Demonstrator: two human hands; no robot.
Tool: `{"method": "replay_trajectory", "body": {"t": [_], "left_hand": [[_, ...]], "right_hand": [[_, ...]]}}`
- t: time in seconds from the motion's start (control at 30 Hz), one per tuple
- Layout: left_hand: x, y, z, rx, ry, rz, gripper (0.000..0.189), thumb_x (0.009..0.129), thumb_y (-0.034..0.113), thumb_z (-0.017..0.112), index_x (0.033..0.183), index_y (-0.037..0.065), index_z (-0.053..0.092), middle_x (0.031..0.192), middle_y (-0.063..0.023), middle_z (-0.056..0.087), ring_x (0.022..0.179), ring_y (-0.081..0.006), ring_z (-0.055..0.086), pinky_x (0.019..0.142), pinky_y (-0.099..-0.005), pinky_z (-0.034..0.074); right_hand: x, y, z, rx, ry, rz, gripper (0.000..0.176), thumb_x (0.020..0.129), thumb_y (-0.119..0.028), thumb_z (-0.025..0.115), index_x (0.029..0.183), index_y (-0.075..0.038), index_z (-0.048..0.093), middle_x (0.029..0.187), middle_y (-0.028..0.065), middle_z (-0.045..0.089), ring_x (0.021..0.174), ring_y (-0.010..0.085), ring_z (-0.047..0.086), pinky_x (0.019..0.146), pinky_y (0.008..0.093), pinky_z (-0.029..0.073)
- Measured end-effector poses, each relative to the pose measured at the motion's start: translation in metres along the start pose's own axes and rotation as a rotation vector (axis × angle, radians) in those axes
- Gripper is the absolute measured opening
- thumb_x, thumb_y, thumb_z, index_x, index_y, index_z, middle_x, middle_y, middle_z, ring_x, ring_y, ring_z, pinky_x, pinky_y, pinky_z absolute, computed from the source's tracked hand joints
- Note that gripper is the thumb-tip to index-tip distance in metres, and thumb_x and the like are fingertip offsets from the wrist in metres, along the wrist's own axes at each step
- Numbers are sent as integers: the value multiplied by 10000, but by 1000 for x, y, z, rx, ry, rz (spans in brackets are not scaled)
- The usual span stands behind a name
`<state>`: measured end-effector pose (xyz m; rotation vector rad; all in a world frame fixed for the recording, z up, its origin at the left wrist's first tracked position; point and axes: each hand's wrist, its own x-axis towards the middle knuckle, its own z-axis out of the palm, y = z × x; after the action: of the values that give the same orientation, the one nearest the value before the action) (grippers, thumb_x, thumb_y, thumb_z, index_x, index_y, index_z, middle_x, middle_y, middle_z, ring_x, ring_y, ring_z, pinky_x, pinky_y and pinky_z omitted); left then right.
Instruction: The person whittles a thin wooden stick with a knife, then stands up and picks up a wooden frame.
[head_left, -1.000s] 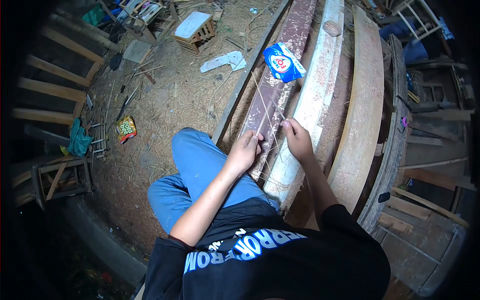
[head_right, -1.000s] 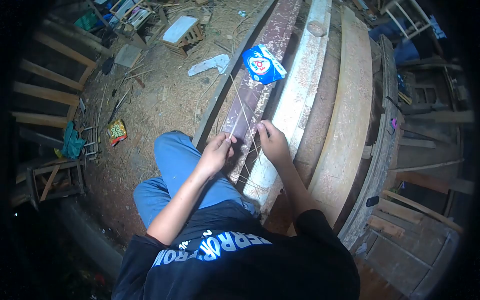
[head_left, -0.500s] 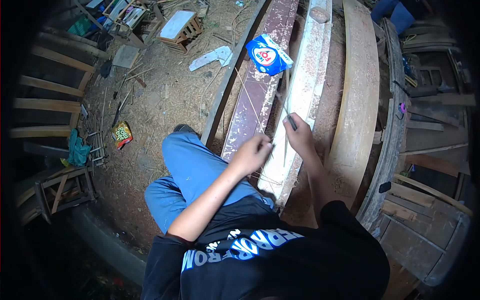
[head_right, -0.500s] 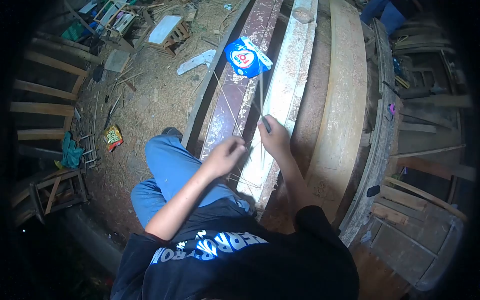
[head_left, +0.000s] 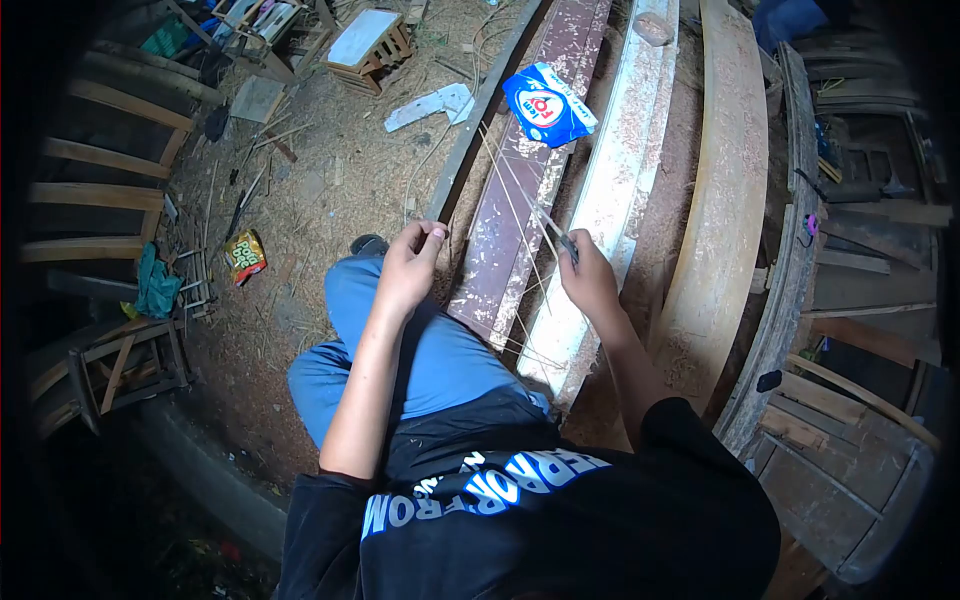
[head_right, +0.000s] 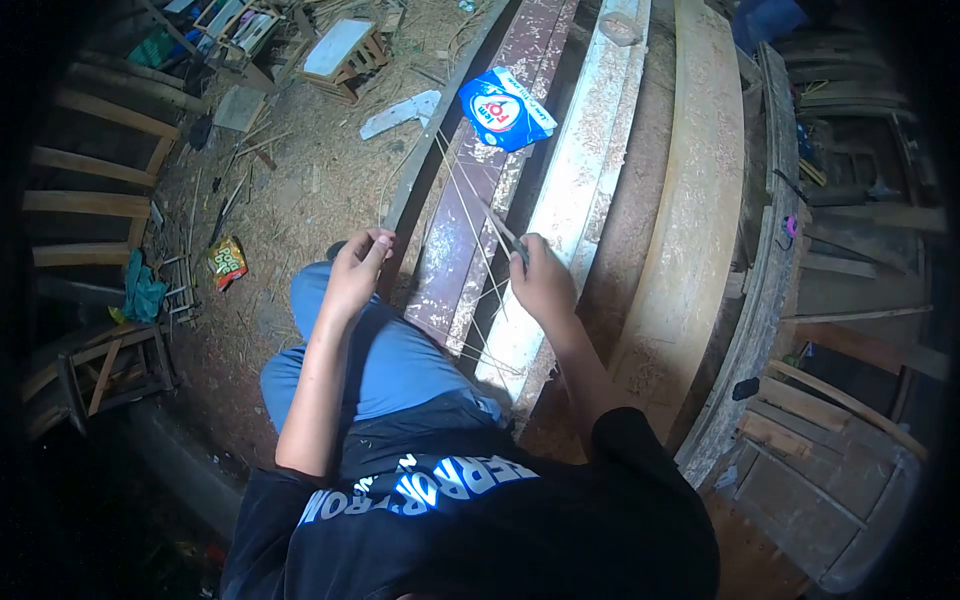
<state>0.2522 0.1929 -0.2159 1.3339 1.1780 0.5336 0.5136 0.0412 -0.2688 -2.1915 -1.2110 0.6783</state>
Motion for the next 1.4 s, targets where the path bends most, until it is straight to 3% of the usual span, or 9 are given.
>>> {"method": "replay_trajectory", "body": {"t": [0.13,0.23,0.4,0.5,0.7,0.77,0.93,1.13,1.4], "left_hand": [[4,-3,3,17,-16,-49,269,1089,223,622,1192,-18,686,1005,-32,696,952,-105,617,881,-278,494],[7,1,-3,-9,-4,-19,262,1087,219,625,1181,-17,689,1019,-34,701,962,-108,621,889,-280,494],[4,10,-28,-62,78,-2,254,1091,211,620,1167,-23,687,1061,-53,717,999,-119,632,929,-274,489],[2,4,-52,-60,123,-27,272,1093,220,620,1206,-19,688,1107,-54,715,1049,-142,637,951,-287,491],[-2,-23,-101,-90,163,-88,292,1103,268,599,1219,19,698,1029,-10,686,930,-97,598,830,-264,474],[-9,-26,-115,-51,227,-88,292,1106,295,588,1213,50,704,998,12,662,973,-99,606,850,-266,471],[-21,-49,-166,-169,313,-61,281,1109,291,580,1191,58,714,1194,-44,738,1011,-111,629,878,-279,481],[-25,-86,-227,-280,419,-167,241,1103,231,593,1166,30,710,1078,-23,711,963,-99,616,886,-276,491],[13,-133,-280,-384,315,-288,198,1088,221,637,1157,47,701,989,2,679,890,-87,596,810,-278,499]], "right_hand": [[0,-9,18,-61,165,-211,239,940,-186,693,1124,-52,619,1030,197,637,956,401,671,833,498,535],[-13,-34,30,-51,113,-225,205,902,-78,700,1081,-21,620,976,207,617,899,416,661,791,494,539],[-32,-39,51,-256,47,-163,313,871,-207,780,1125,-88,643,1056,130,637,1065,346,629,925,477,458],[-35,-42,51,-290,30,-147,334,873,-213,781,1144,-85,632,1066,133,640,1065,351,629,919,483,462],[-22,-45,64,-218,62,-234,347,880,-217,776,1160,-80,623,1067,150,645,1012,378,637,868,522,480],[-20,-55,70,-218,134,-287,282,863,-148,785,1034,-33,592,957,194,639,946,433,632,809,524,475],[-16,-55,79,-328,139,-228,319,863,-184,789,1084,-39,612,991,209,633,979,429,623,846,536,466],[-12,-86,80,-312,161,-126,428,839,-133,810,1185,15,606,1103,235,645,1088,452,620,928,522,471],[43,-192,122,-405,166,-200,306,919,-135,738,1164,3,619,1097,238,613,1050,467,607,924,533,470]]}}
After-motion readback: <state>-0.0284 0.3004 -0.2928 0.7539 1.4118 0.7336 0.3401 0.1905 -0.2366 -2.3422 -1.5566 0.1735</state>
